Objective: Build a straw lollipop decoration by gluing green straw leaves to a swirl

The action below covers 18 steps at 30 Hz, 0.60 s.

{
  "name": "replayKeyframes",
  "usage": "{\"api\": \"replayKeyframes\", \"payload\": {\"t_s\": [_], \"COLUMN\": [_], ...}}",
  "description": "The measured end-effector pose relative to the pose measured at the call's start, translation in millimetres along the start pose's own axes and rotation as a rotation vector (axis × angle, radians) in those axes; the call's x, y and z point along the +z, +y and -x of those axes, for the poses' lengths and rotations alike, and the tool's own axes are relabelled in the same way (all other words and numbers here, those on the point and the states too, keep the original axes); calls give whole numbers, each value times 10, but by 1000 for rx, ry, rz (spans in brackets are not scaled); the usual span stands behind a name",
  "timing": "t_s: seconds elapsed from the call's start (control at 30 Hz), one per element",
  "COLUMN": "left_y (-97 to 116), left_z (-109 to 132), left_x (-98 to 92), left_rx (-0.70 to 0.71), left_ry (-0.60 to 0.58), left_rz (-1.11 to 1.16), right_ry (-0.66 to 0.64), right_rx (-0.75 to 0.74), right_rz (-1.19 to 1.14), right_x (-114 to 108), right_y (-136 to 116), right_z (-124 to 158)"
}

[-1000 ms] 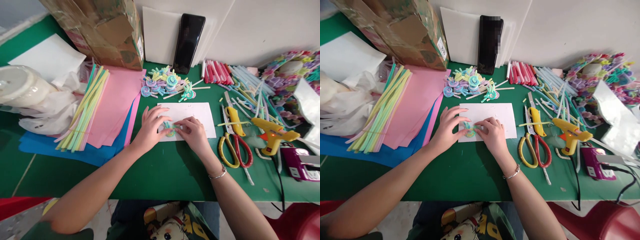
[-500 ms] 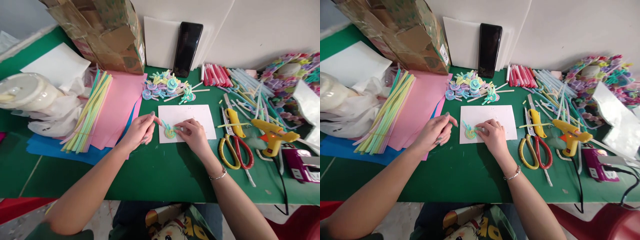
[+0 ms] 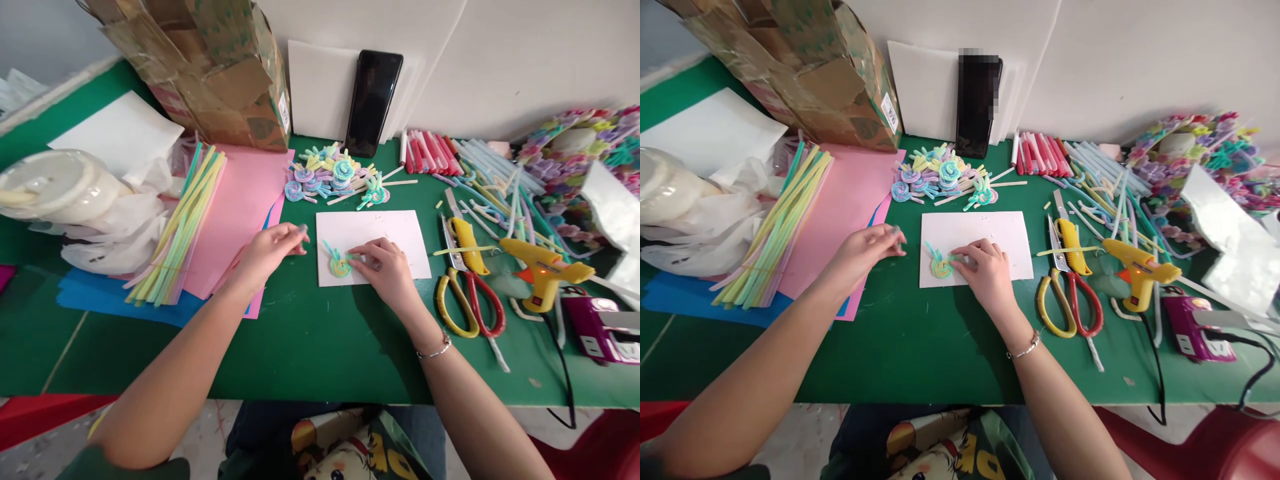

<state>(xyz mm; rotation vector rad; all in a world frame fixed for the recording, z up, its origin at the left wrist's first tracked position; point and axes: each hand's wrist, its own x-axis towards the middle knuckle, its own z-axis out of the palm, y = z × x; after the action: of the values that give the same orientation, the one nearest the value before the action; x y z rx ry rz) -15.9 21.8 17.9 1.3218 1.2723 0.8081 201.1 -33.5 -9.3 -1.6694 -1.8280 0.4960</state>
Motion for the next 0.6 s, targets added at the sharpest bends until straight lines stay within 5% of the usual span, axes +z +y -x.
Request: {"api": "replayKeyframes", "payload": {"t_s": [0.6], "left_y": [-67], "left_z": [-11], "left_x": [-8], "left_rx": [85], "left_ry": [-16], "left_rz": [-68], "right_ry": [2], "right_rx": [17], "right_rz": [9], "right_x": [-5], "right_y": [-25], "right_z": [-3]}}
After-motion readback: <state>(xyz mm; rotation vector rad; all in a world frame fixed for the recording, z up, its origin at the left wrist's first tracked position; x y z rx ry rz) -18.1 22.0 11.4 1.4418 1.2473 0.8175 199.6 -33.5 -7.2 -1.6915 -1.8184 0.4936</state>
